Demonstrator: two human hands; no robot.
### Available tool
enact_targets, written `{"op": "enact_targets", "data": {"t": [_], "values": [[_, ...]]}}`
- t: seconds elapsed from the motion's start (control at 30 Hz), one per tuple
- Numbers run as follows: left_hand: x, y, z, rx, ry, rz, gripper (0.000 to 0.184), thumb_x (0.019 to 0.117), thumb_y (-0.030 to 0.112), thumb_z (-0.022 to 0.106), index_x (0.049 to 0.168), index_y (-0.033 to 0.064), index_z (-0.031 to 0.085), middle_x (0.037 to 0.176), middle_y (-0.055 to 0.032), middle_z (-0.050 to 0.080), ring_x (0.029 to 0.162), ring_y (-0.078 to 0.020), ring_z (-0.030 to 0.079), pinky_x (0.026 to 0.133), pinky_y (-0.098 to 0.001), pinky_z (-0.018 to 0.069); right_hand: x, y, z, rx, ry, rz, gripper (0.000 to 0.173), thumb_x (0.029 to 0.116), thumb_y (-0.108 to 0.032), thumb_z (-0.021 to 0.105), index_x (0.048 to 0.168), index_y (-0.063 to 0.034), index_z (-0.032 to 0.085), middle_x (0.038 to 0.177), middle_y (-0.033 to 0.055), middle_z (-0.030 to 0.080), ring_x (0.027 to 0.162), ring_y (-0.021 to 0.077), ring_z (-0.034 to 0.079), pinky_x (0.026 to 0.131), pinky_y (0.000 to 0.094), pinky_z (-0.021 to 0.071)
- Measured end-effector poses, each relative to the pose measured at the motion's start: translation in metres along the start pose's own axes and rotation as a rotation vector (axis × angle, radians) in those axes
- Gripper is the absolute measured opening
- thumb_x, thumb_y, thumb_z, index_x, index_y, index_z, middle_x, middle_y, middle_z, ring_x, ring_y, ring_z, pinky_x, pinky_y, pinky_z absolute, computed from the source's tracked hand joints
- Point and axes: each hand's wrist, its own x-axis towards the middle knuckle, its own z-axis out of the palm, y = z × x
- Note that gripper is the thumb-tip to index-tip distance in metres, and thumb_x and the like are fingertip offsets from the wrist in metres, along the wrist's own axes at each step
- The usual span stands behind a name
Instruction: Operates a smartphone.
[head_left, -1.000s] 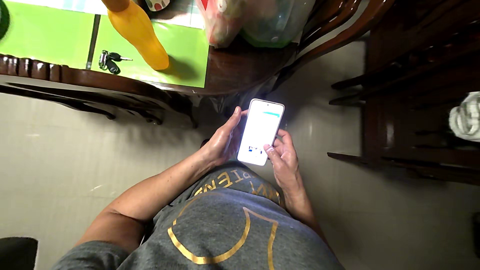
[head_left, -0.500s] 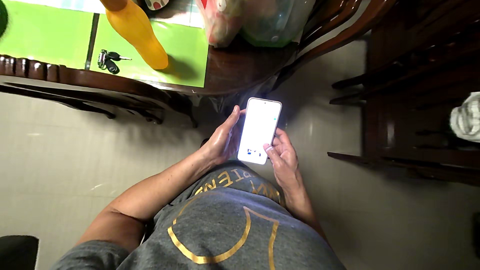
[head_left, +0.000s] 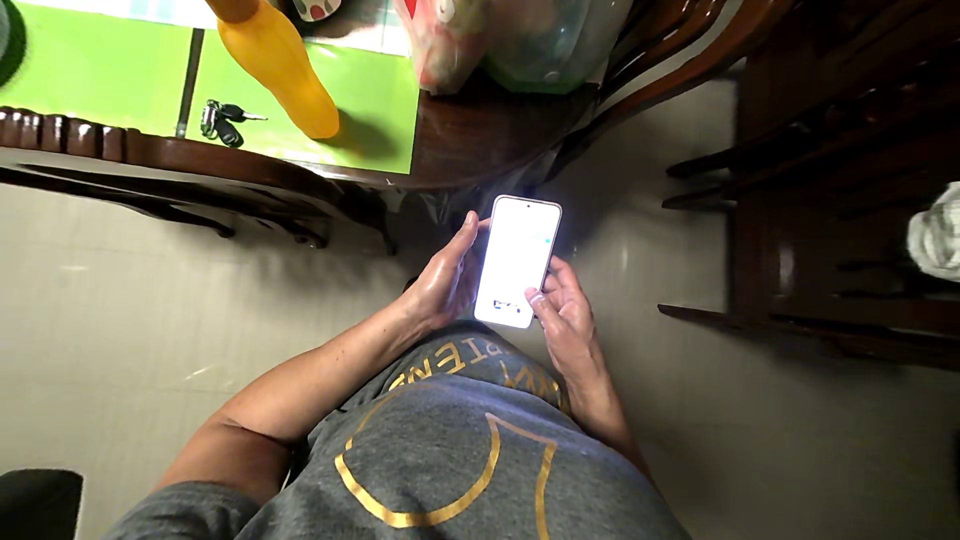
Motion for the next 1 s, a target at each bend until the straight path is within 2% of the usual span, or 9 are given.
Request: {"op": "enact_targets", "data": {"t": [0.23, 0.33, 0.5, 0.57, 0.67, 0.77, 1.0], "values": [[-0.003, -0.003, -0.002, -0.004, 0.010, -0.006, 0.064, 0.1061, 0.063, 0.021, 0.150, 0.0224, 0.045, 0.127, -0.0080, 0.067, 0.107, -0.0188, 0.070, 0.084, -0.0378, 0.0607, -0.004, 0.002, 0.002, -0.021, 0.007, 0.010, 0.055, 0.0957, -0.007, 0.054, 0.149, -0.0070, 0.040, 0.115, 0.0071, 0.071, 0.097, 0.0144, 0.071, 0.082, 0.0325, 0.0607], [-0.005, -0.004, -0.002, -0.011, 0.011, -0.013, 0.065, 0.1056, 0.064, 0.022, 0.150, 0.0229, 0.046, 0.128, -0.0081, 0.067, 0.108, -0.0191, 0.069, 0.086, -0.0381, 0.0603, -0.006, 0.004, 0.003, -0.021, 0.015, 0.009, 0.052, 0.0984, -0.009, 0.053, 0.149, -0.0072, 0.040, 0.115, 0.0074, 0.071, 0.097, 0.0148, 0.071, 0.083, 0.0335, 0.0607], [-0.006, -0.006, -0.003, -0.005, 0.008, -0.012, 0.065, 0.1058, 0.064, 0.021, 0.150, 0.0225, 0.045, 0.129, -0.0085, 0.066, 0.108, -0.0201, 0.069, 0.086, -0.0386, 0.0603, -0.008, 0.008, 0.002, -0.008, 0.029, 0.003, 0.045, 0.1052, -0.025, 0.048, 0.147, -0.0101, 0.045, 0.111, 0.0075, 0.068, 0.097, 0.0172, 0.070, 0.086, 0.0393, 0.0605], [-0.006, -0.006, -0.003, -0.009, 0.003, -0.010, 0.065, 0.1059, 0.063, 0.020, 0.150, 0.0224, 0.045, 0.129, -0.0086, 0.066, 0.109, -0.0202, 0.069, 0.087, -0.0389, 0.0602, -0.009, 0.010, 0.001, 0.010, 0.036, 0.012, 0.046, 0.1078, -0.034, 0.043, 0.147, -0.0104, 0.046, 0.115, 0.0091, 0.067, 0.101, 0.0190, 0.069, 0.088, 0.0418, 0.0599], [-0.007, -0.007, -0.003, -0.015, 0.001, -0.013, 0.065, 0.1057, 0.064, 0.021, 0.149, 0.0225, 0.046, 0.128, -0.0083, 0.067, 0.108, -0.0197, 0.069, 0.086, -0.0385, 0.0601, -0.010, 0.010, 0.002, 0.039, 0.043, 0.043, 0.058, 0.1076, -0.050, 0.037, 0.149, -0.0102, 0.043, 0.124, 0.0090, 0.066, 0.109, 0.0187, 0.068, 0.092, 0.0409, 0.0588], [-0.007, -0.007, -0.003, -0.017, -0.002, -0.016, 0.065, 0.1056, 0.064, 0.021, 0.149, 0.0227, 0.047, 0.129, -0.0083, 0.067, 0.109, -0.0197, 0.069, 0.086, -0.0386, 0.0602, -0.011, 0.009, 0.002, 0.063, 0.042, 0.049, 0.060, 0.1076, -0.052, 0.033, 0.150, -0.0093, 0.041, 0.123, 0.0092, 0.068, 0.108, 0.0188, 0.069, 0.093, 0.0407, 0.0587], [-0.008, -0.008, -0.003, -0.018, -0.005, -0.013, 0.066, 0.1055, 0.064, 0.021, 0.149, 0.0220, 0.047, 0.129, -0.0086, 0.066, 0.109, -0.0203, 0.069, 0.087, -0.0396, 0.0601, -0.012, 0.009, 0.002, 0.069, 0.039, 0.048, 0.062, 0.1067, -0.055, 0.035, 0.149, -0.0100, 0.043, 0.120, 0.0092, 0.069, 0.107, 0.0192, 0.069, 0.092, 0.0407, 0.0592]]}}
